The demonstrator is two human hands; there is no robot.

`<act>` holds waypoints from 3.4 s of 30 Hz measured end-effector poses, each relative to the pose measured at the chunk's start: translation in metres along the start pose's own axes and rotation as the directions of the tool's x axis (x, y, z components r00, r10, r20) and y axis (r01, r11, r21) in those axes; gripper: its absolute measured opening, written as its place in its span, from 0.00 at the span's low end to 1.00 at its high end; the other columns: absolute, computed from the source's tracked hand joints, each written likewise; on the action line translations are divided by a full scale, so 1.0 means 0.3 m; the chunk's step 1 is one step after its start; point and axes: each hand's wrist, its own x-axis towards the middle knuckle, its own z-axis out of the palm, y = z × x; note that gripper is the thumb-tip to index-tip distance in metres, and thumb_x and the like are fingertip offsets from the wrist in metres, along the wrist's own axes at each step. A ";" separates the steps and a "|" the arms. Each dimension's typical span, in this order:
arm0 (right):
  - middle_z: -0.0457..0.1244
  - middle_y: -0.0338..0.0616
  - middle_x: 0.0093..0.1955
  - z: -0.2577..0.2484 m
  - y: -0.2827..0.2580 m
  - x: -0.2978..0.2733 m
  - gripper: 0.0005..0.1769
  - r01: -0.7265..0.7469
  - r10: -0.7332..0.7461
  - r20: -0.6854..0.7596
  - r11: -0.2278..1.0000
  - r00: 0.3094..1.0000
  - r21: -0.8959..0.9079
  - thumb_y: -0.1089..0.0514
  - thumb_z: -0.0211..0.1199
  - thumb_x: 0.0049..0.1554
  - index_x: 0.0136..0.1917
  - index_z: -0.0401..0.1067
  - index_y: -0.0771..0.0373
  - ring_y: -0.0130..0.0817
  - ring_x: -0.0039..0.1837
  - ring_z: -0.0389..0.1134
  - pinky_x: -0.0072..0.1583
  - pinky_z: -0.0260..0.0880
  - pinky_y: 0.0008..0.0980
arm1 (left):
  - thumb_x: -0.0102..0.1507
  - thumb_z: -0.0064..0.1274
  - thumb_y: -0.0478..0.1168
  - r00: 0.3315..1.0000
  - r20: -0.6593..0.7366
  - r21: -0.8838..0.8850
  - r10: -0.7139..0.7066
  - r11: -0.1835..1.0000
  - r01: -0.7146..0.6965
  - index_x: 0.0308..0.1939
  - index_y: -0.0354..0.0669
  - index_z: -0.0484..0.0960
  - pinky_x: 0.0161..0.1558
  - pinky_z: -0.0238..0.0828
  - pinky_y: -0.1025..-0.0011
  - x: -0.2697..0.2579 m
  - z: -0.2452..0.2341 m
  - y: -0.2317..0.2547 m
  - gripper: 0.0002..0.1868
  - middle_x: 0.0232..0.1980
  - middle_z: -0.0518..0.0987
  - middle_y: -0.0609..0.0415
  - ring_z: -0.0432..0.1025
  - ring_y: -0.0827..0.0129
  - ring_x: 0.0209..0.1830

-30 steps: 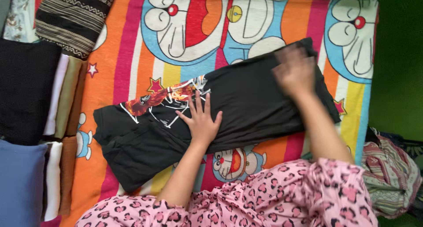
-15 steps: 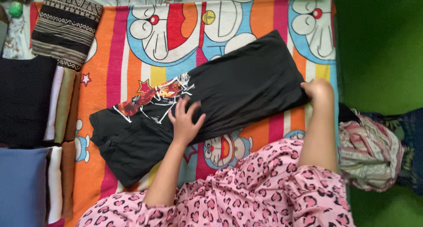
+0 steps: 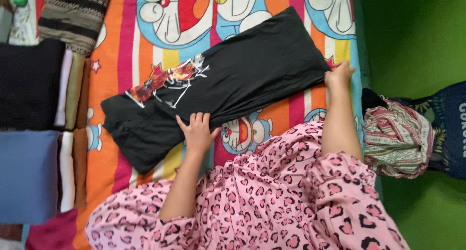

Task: The person folds two black garments on a bed with a colorful Doraemon-patterned sheet. They first fold a plain black top, then a black t-shirt with a graphic print, smoothing and aligning each piece before stacking them with other folded items.

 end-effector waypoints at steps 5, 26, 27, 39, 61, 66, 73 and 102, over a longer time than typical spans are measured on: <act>0.49 0.59 0.64 -0.115 -0.081 -0.109 0.32 0.299 -0.254 0.291 0.947 0.922 -0.121 0.73 0.62 0.42 0.61 0.66 0.58 0.62 0.62 0.57 0.64 0.61 0.48 | 0.62 0.49 0.71 0.995 -0.098 0.008 0.030 1.000 -0.030 0.59 0.48 0.79 0.67 0.29 0.20 -0.012 -0.014 -0.102 0.36 0.58 0.75 0.53 0.61 0.56 0.70; 0.67 0.52 0.59 0.164 -0.203 0.101 0.24 0.505 -0.494 0.171 0.863 0.852 -0.019 0.53 0.70 0.58 0.64 0.69 0.61 0.55 0.61 0.66 0.60 0.63 0.53 | 0.67 0.50 0.52 0.974 -0.222 -0.074 -0.036 0.997 0.020 0.58 0.48 0.70 0.72 0.33 0.27 -0.046 0.169 -0.304 0.21 0.67 0.64 0.47 0.51 0.49 0.78; 0.67 0.52 0.60 0.197 -0.196 0.041 0.21 0.530 -0.530 0.035 0.838 0.847 -0.131 0.53 0.68 0.61 0.64 0.69 0.60 0.55 0.63 0.65 0.60 0.61 0.56 | 0.67 0.50 0.52 0.971 -0.234 -0.101 -0.050 0.995 0.027 0.59 0.48 0.69 0.73 0.32 0.27 -0.050 0.178 -0.303 0.21 0.69 0.64 0.47 0.49 0.48 0.80; 0.65 0.61 0.59 0.219 -0.156 0.130 0.20 0.290 -0.264 0.184 0.947 0.947 -0.136 0.45 0.59 0.73 0.60 0.67 0.66 0.63 0.63 0.64 0.65 0.62 0.59 | 0.70 0.48 0.53 0.970 -0.147 -0.200 -0.193 0.966 0.162 0.55 0.55 0.73 0.75 0.27 0.28 -0.020 0.185 -0.314 0.14 0.77 0.61 0.53 0.46 0.53 0.84; 0.69 0.56 0.55 0.491 -1.107 -1.314 0.48 0.379 -0.658 0.693 0.747 0.296 0.547 0.45 0.75 0.50 0.72 0.56 0.69 0.45 0.55 0.73 0.57 0.73 0.39 | 0.54 0.71 0.50 0.680 0.001 -0.495 -0.733 0.591 0.637 0.64 0.36 0.68 0.62 0.66 0.53 -0.240 0.172 -0.882 0.41 0.62 0.70 0.34 0.67 0.40 0.62; 0.70 0.52 0.52 0.636 -1.111 -1.356 0.32 0.302 -0.605 0.768 0.787 0.210 0.538 0.51 0.79 0.48 0.59 0.72 0.71 0.37 0.54 0.71 0.56 0.71 0.37 | 0.55 0.68 0.41 0.701 -0.116 -0.462 -0.703 0.663 0.588 0.53 0.38 0.74 0.57 0.65 0.53 -0.245 0.042 -0.801 0.26 0.56 0.72 0.37 0.68 0.41 0.57; 0.67 0.39 0.51 0.714 -1.090 -1.177 0.19 -0.165 -0.677 0.656 0.643 0.334 0.748 0.56 0.72 0.59 0.59 0.74 0.68 0.26 0.54 0.65 0.57 0.67 0.29 | 0.71 0.57 0.45 0.695 -0.377 -0.665 -0.612 0.702 0.257 0.61 0.41 0.71 0.64 0.66 0.58 -0.180 0.028 -0.880 0.19 0.58 0.76 0.42 0.69 0.49 0.59; 0.52 0.44 0.81 0.349 -0.895 -1.383 0.39 0.931 -0.913 0.404 0.099 -0.055 0.351 0.68 0.54 0.53 0.78 0.57 0.59 0.41 0.82 0.51 0.78 0.46 0.50 | 0.53 0.62 0.36 0.785 0.551 -0.738 -0.284 -0.605 0.299 0.53 0.38 0.76 0.41 0.80 0.58 -0.246 0.193 -1.002 0.24 0.45 0.82 0.48 0.79 0.58 0.38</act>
